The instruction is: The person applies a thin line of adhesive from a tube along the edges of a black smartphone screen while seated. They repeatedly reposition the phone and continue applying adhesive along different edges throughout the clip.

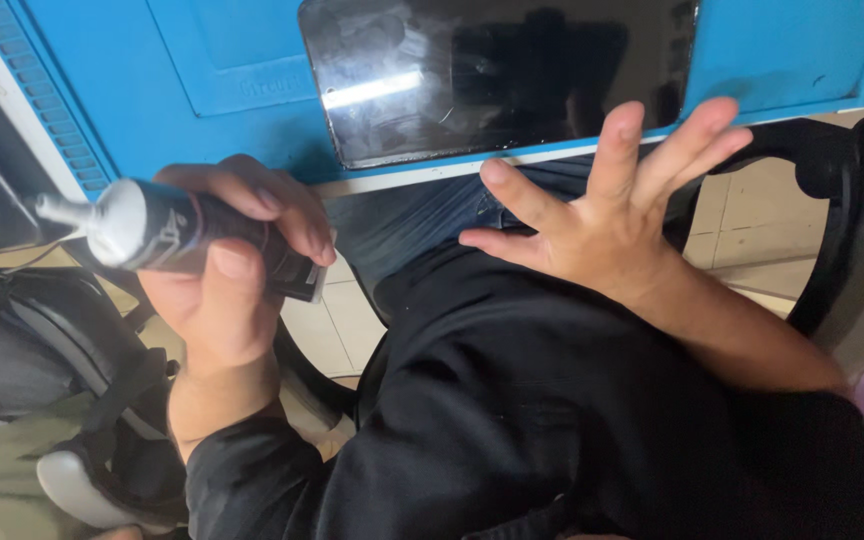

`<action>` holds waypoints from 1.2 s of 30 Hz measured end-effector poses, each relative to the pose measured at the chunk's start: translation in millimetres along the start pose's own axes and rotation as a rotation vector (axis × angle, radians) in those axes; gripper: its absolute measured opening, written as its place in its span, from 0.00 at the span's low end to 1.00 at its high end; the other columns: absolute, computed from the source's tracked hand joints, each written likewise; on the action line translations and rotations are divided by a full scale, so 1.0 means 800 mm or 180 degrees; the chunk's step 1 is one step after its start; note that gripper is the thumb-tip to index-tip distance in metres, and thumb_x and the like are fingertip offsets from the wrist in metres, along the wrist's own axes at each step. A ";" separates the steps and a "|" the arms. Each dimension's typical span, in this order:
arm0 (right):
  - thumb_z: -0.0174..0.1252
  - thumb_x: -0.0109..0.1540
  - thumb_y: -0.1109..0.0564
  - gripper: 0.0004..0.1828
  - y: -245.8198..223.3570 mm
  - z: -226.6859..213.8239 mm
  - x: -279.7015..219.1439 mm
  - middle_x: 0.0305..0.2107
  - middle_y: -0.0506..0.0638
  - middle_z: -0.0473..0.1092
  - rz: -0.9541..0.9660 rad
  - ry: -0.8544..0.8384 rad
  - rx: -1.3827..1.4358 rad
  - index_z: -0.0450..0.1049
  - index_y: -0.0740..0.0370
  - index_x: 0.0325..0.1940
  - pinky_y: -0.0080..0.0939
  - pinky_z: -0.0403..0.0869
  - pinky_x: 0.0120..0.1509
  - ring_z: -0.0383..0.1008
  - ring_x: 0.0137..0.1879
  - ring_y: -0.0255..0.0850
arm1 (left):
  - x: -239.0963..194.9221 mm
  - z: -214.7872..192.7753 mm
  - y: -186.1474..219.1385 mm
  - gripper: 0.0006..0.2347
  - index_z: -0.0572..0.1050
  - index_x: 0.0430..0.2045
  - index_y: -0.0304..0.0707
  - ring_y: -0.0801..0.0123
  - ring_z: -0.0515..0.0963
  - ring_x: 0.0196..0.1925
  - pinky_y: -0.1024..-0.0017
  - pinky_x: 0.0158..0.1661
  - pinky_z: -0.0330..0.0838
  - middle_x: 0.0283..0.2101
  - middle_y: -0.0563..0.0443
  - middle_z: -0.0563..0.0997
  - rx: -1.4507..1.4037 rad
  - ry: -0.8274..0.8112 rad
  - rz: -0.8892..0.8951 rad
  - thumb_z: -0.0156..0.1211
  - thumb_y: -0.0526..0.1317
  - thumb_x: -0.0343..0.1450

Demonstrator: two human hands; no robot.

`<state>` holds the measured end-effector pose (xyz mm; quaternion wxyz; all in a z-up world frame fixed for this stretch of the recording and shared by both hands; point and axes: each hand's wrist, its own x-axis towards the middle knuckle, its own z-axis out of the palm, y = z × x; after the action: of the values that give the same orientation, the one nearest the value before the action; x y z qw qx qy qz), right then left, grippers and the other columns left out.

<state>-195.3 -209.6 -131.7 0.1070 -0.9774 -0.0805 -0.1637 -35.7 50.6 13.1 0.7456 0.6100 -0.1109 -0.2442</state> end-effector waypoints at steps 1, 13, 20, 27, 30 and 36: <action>0.43 0.63 0.18 0.46 0.003 0.004 -0.004 0.77 0.68 0.15 0.0015 -0.0007 -0.0054 0.52 0.29 0.84 0.91 0.11 0.68 0.04 0.74 0.79 | 0.002 -0.002 -0.002 0.15 0.69 0.42 0.33 0.61 0.78 0.31 0.66 0.34 0.73 0.31 0.41 0.76 -0.0052 -0.0010 -0.0018 0.64 0.47 0.79; 0.43 0.63 0.16 0.47 0.012 -0.019 -0.001 0.78 0.67 0.20 -0.0051 0.0125 -0.0197 0.59 0.29 0.83 0.90 0.13 0.66 0.07 0.75 0.78 | 0.003 -0.003 -0.002 0.16 0.69 0.42 0.31 0.61 0.76 0.28 0.67 0.33 0.74 0.30 0.40 0.74 -0.0087 0.0095 -0.0125 0.64 0.47 0.80; 0.41 0.66 0.20 0.43 0.012 -0.012 -0.017 0.77 0.71 0.18 -0.0006 -0.0336 -0.0130 0.54 0.30 0.83 0.92 0.12 0.69 0.06 0.75 0.81 | 0.003 -0.003 0.001 0.16 0.69 0.42 0.30 0.61 0.77 0.30 0.68 0.34 0.74 0.31 0.40 0.75 -0.0047 0.0034 -0.0142 0.64 0.47 0.80; 0.54 0.65 0.15 0.44 0.047 -0.017 -0.015 0.76 0.70 0.29 0.0262 0.0364 -0.0193 0.67 0.33 0.79 0.91 0.16 0.73 0.11 0.76 0.75 | 0.006 -0.006 0.000 0.16 0.69 0.42 0.30 0.60 0.78 0.30 0.67 0.35 0.75 0.31 0.39 0.76 0.0000 -0.0066 -0.0182 0.64 0.47 0.79; 0.41 0.59 0.10 0.47 0.028 -0.016 0.001 0.76 0.60 0.26 -0.0032 0.0045 -0.0754 0.62 0.35 0.73 0.87 0.14 0.69 0.12 0.78 0.69 | 0.004 -0.004 0.000 0.16 0.69 0.42 0.30 0.60 0.78 0.30 0.66 0.35 0.75 0.31 0.39 0.76 0.0022 -0.0034 -0.0177 0.64 0.47 0.79; 0.43 0.66 0.22 0.40 0.016 -0.031 -0.015 0.75 0.67 0.13 0.0149 -0.0522 0.0023 0.54 0.27 0.83 0.89 0.09 0.67 0.00 0.73 0.76 | 0.005 0.002 0.002 0.16 0.70 0.41 0.30 0.60 0.78 0.29 0.66 0.33 0.75 0.30 0.39 0.76 0.0077 0.0045 -0.0139 0.65 0.46 0.79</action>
<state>-211.7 -228.9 -115.4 0.1074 -0.9887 -0.0668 -0.0802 -32.4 47.7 14.7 0.7334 0.6230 -0.0954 -0.2547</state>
